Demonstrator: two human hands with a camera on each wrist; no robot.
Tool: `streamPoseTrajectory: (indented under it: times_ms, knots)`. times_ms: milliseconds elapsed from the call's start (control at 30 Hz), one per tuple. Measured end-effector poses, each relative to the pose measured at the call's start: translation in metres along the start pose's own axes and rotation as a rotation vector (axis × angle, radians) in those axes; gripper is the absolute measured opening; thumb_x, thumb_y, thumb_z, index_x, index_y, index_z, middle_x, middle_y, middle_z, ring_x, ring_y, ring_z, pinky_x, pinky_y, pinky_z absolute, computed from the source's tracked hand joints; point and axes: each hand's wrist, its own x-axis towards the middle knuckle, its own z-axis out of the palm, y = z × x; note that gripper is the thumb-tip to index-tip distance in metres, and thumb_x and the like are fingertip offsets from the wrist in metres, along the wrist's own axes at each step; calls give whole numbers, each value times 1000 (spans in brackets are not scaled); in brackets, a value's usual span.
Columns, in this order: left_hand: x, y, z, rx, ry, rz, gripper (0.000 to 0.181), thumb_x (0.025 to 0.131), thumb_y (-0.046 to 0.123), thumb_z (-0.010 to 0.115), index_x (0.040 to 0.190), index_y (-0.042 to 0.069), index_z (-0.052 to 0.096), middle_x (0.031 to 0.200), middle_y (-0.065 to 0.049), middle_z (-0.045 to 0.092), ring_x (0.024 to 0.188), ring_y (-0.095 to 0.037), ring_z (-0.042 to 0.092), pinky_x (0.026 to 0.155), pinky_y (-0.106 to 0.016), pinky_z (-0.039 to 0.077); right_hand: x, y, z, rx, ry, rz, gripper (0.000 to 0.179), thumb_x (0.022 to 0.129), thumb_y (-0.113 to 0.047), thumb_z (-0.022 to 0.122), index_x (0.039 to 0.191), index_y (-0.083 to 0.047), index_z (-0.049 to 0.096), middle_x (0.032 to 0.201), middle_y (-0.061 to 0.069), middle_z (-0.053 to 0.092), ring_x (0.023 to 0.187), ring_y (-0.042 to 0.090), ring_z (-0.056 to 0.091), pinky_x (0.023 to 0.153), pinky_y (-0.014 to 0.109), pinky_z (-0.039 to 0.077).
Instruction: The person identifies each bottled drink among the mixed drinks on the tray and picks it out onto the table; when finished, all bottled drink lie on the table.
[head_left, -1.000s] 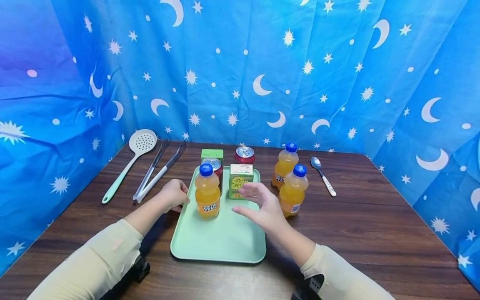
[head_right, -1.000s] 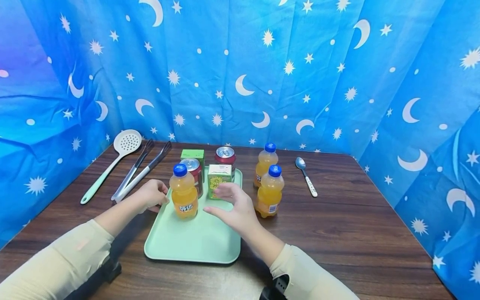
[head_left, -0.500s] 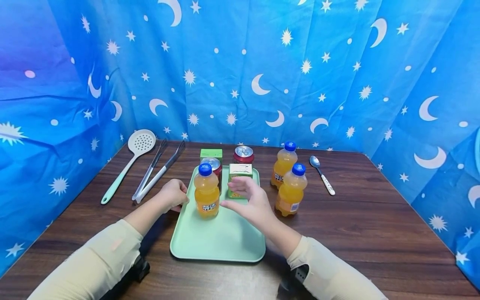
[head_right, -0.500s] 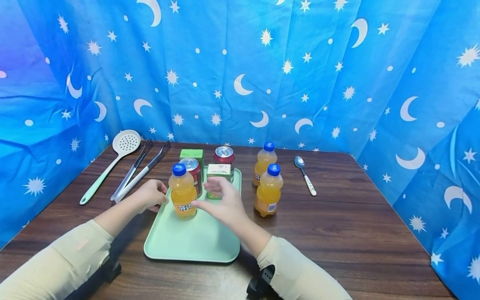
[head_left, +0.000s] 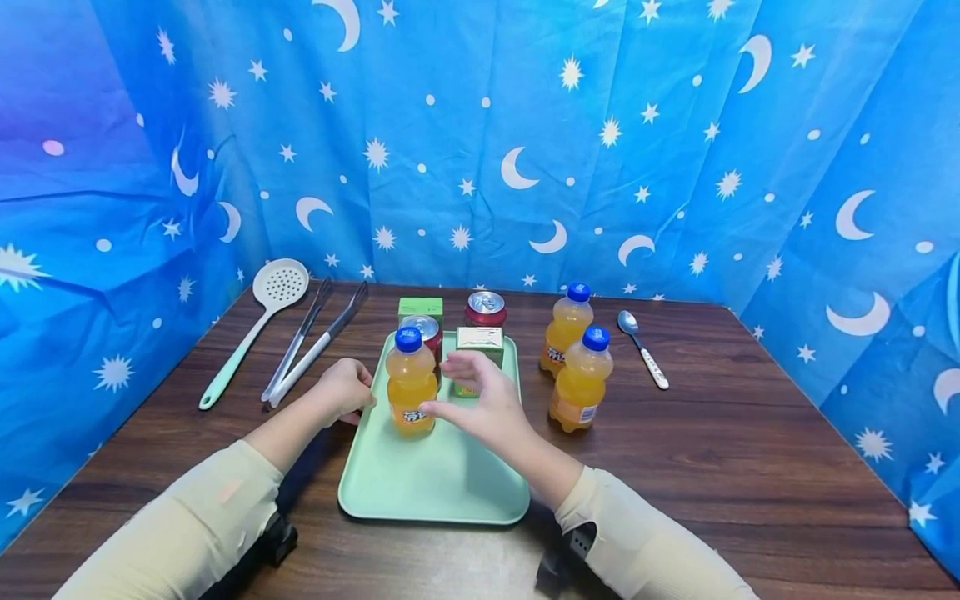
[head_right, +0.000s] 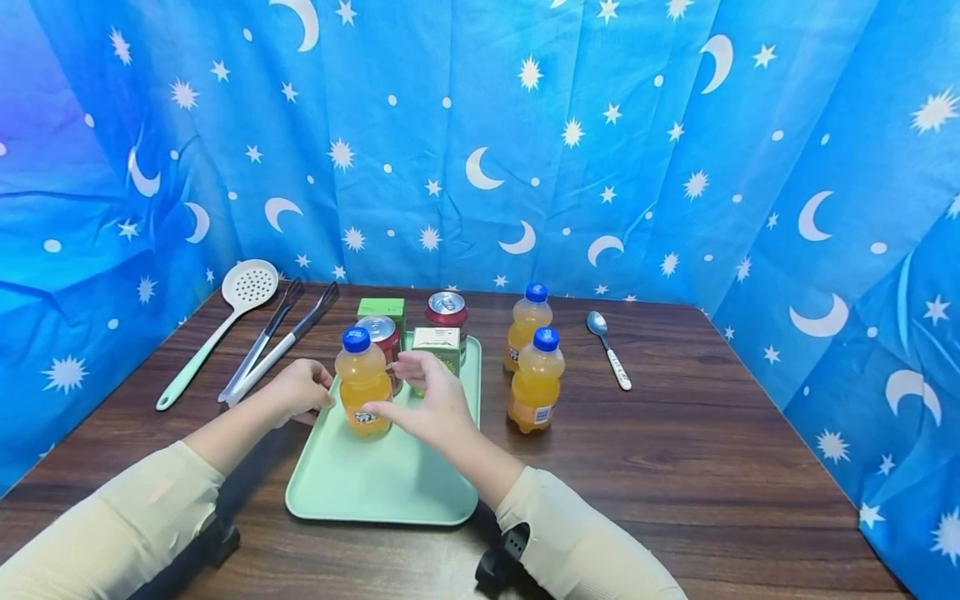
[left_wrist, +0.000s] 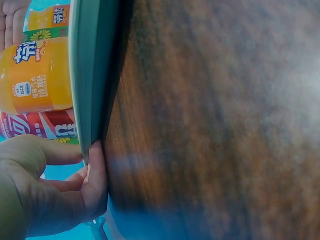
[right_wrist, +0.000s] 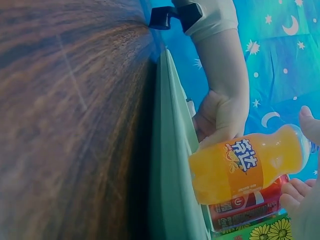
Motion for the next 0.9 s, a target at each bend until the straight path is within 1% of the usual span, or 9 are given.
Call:
streamPoseTrajectory:
  times_ms: [133, 267, 500, 733, 900]
  knots:
    - [-1, 1, -1, -4, -1, -2, 22, 77, -10, 62, 94, -5, 49, 84, -15, 48, 71, -23, 55, 55, -36, 56, 4, -2, 2, -25, 2, -10, 63, 72, -25, 82, 124, -7, 51, 114, 3, 61, 105, 14, 57, 92, 36, 48]
    - [-1, 2, -1, -7, -3, -6, 23, 76, -10, 63, 93, -4, 49, 83, -15, 48, 70, -23, 55, 55, -36, 56, 7, -4, 5, -36, -6, -9, 66, 70, -27, 83, 124, -7, 51, 114, 3, 61, 105, 13, 57, 91, 31, 48]
    - [-2, 2, 0, -4, 2, -5, 22, 77, -10, 63, 94, -4, 49, 84, -15, 48, 70, -23, 56, 54, -36, 56, 11, -5, 10, -37, -14, 10, 67, 70, -29, 83, 125, -9, 50, 117, 3, 59, 107, 15, 56, 92, 35, 47]
    - [-2, 1, 1, -2, 8, -2, 22, 76, -11, 62, 93, -5, 49, 82, -15, 49, 69, -23, 55, 53, -36, 56, 14, -4, 13, -30, -16, 4, 65, 70, -25, 83, 124, -8, 50, 115, 3, 60, 107, 14, 56, 92, 33, 47]
    - [-1, 1, 1, -2, 5, 1, 22, 76, -11, 62, 94, -5, 49, 83, -16, 49, 69, -23, 56, 54, -36, 56, 16, -3, 15, -24, -10, -4, 65, 70, -25, 83, 124, -8, 51, 114, 3, 60, 107, 14, 56, 92, 34, 47]
